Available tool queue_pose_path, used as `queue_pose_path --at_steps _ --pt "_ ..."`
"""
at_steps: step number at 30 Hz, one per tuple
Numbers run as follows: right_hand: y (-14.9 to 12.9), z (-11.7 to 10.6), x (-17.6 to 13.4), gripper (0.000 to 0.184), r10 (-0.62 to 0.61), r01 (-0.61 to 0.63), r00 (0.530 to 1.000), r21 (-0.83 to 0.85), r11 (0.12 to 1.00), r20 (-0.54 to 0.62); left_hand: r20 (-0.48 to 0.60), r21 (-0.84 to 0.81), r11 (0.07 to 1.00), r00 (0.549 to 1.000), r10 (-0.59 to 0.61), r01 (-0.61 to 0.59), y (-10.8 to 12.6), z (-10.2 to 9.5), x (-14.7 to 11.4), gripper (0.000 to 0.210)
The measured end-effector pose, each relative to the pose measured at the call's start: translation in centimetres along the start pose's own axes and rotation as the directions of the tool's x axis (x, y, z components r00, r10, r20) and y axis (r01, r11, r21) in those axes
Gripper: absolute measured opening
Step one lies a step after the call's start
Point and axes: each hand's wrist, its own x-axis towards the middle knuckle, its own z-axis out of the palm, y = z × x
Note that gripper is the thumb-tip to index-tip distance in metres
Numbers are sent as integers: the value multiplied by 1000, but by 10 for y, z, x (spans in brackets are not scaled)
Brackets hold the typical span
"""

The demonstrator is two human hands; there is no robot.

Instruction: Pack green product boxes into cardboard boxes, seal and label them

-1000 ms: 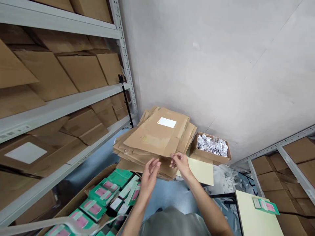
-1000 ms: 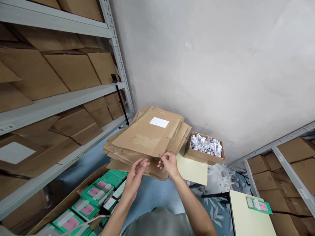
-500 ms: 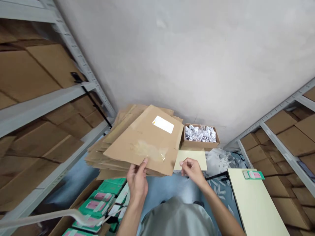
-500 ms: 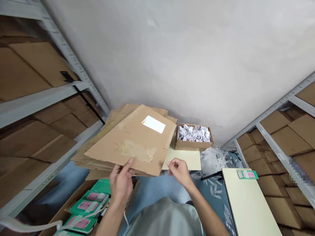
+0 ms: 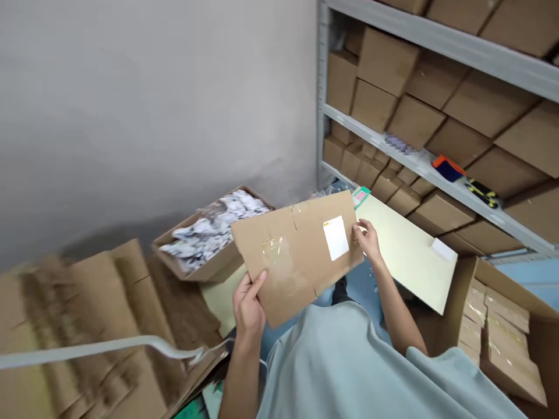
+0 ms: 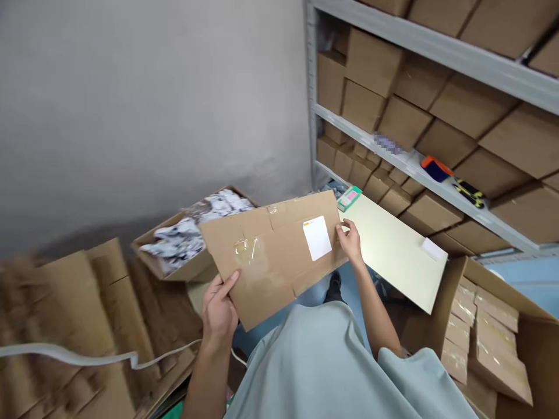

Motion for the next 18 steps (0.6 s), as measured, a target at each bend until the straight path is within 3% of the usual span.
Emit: queue_pose_path --at_steps 2,6,11,14,18 --pt "34 -43 15 63 77 -75 996 57 996 -39 117 108 994 993 -1 -11 -15 45 16 53" --pt "84 -123 30 63 170 -155 972 105 982 -161 268 317 937 962 61 -147 -50 136 57 48" --pt "122 -213 40 50 206 -180 930 110 977 -305 495 532 772 868 50 -348 -100 245 112 43" --pt "138 -247 34 42 219 -195 908 103 975 -357 604 584 677 797 7 -449 -127 297 133 37" --pt "155 -252 17 36 253 -237 850 92 967 -461 738 533 658 673 -54 -532 -154 346 148 33"
